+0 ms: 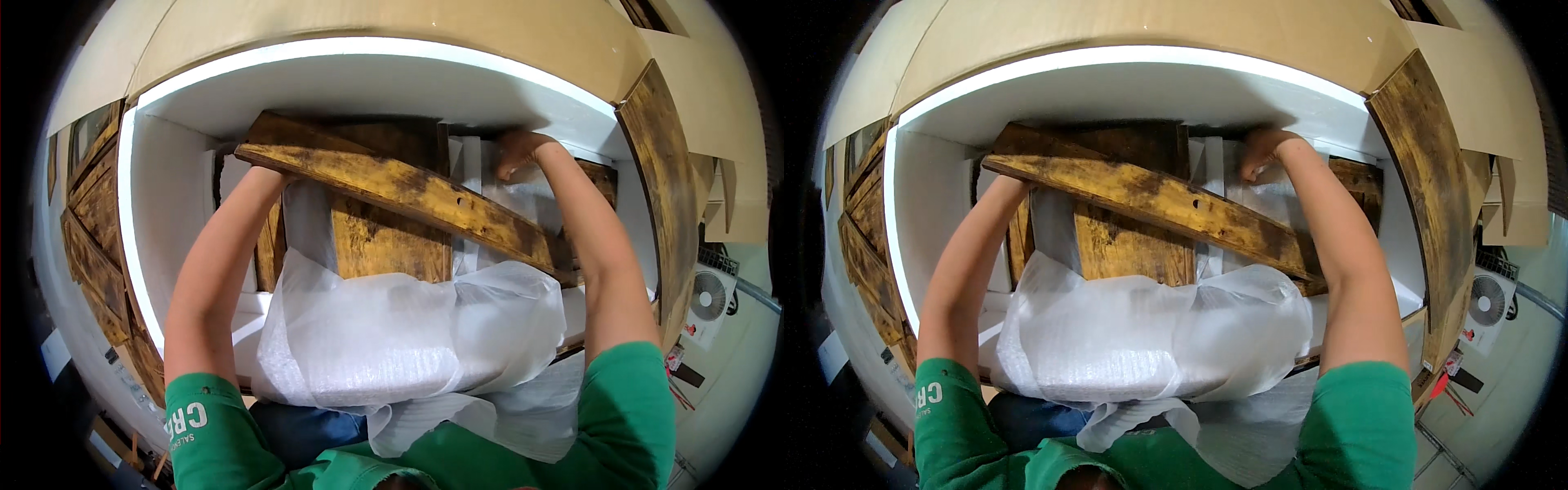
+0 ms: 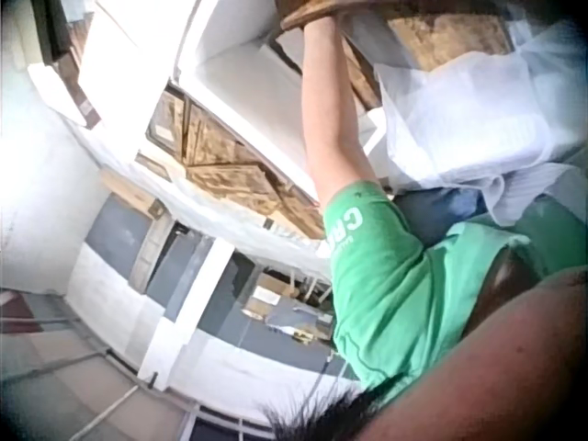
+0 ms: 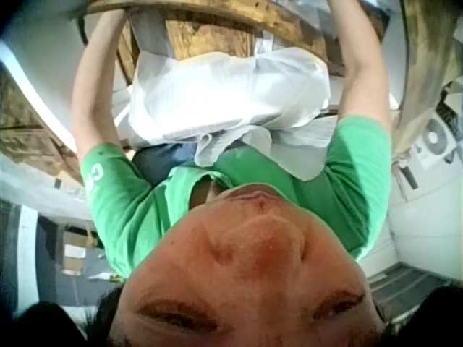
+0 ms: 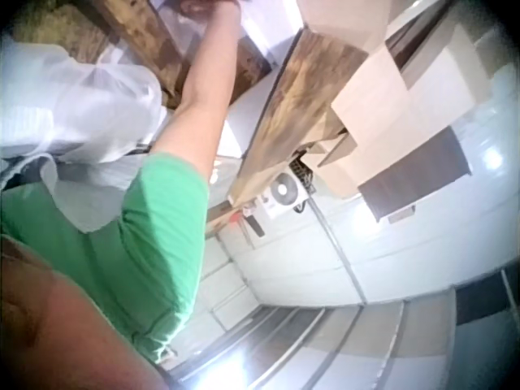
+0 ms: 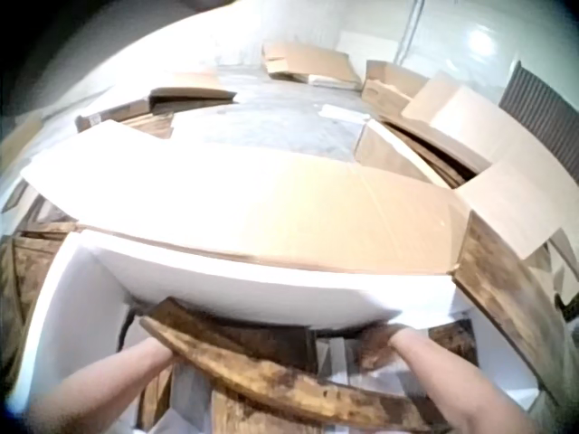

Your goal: The person packs wooden furniture panels and foam protective materials into a white cardboard box, arranging them inside and adding foam padding.

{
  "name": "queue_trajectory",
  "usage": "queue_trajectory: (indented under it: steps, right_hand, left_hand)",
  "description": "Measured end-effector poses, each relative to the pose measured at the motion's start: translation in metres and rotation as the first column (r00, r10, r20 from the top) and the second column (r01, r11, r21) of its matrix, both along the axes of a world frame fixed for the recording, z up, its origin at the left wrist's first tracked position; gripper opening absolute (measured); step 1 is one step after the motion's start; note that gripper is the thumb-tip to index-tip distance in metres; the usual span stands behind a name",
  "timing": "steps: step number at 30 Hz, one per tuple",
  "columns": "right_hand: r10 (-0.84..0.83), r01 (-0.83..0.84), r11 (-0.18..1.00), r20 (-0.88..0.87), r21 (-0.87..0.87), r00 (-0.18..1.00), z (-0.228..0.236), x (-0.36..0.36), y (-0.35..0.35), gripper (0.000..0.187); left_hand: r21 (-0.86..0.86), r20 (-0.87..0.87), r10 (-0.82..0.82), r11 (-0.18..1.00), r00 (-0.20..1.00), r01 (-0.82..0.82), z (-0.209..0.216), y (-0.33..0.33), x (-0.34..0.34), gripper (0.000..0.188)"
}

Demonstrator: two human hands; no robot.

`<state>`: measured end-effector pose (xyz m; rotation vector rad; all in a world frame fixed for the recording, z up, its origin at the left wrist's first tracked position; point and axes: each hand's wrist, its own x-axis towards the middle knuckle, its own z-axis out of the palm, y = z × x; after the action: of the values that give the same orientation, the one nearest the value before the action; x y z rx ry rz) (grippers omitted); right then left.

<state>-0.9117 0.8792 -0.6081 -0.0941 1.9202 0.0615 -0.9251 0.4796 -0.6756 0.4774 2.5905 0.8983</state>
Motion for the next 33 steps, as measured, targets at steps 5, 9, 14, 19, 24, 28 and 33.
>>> queue_trajectory:
  steps: [5, 9, 14, 19, 24, 28, 33]
  right_hand:
    - [-0.073, 0.069, 0.994, -0.043, -0.088, 0.996, 0.008, 0.005, -0.001, 0.027]
    - [-0.053, 0.047, 0.994, -0.062, -0.096, 0.997, 0.006, 0.003, -0.001, 0.036]
    - [0.128, -0.126, 0.990, -0.041, 0.056, 0.991, -0.009, -0.007, -0.019, 0.051]
    - [0.082, -0.077, 0.995, -0.075, 0.067, 0.994, -0.010, -0.012, -0.032, 0.056]
    - [0.073, -0.069, 0.994, -0.043, 0.089, 0.996, -0.006, -0.013, -0.039, 0.055]
    - [0.101, -0.099, 0.989, -0.013, 0.110, 0.995, 0.002, -0.014, -0.044, 0.059]
    - [0.083, -0.079, 0.996, -0.135, 0.040, 0.987, 0.000, 0.016, -0.016, 0.061]
  left_hand:
    - [-0.022, -0.037, -0.014, 1.000, 0.999, 0.013, 0.002, 0.002, 0.000, 0.050]
    - [-0.042, -0.058, -0.024, 0.999, 0.998, 0.022, 0.005, 0.003, 0.002, 0.050]
    - [-0.059, -0.074, -0.043, 0.997, 0.996, 0.039, 0.003, 0.007, 0.002, 0.049]
    - [-0.076, -0.093, -0.048, 0.996, 0.994, 0.041, 0.005, 0.006, 0.002, 0.049]
    - [-0.085, -0.122, -0.051, 0.996, 0.991, 0.041, 0.006, 0.006, 0.002, 0.049]
    - [-0.091, -0.146, -0.059, 0.995, 0.987, 0.046, 0.008, 0.008, 0.003, 0.049]
    - [-0.081, -0.191, -0.084, 0.994, 0.978, 0.069, 0.008, 0.016, 0.003, 0.049]
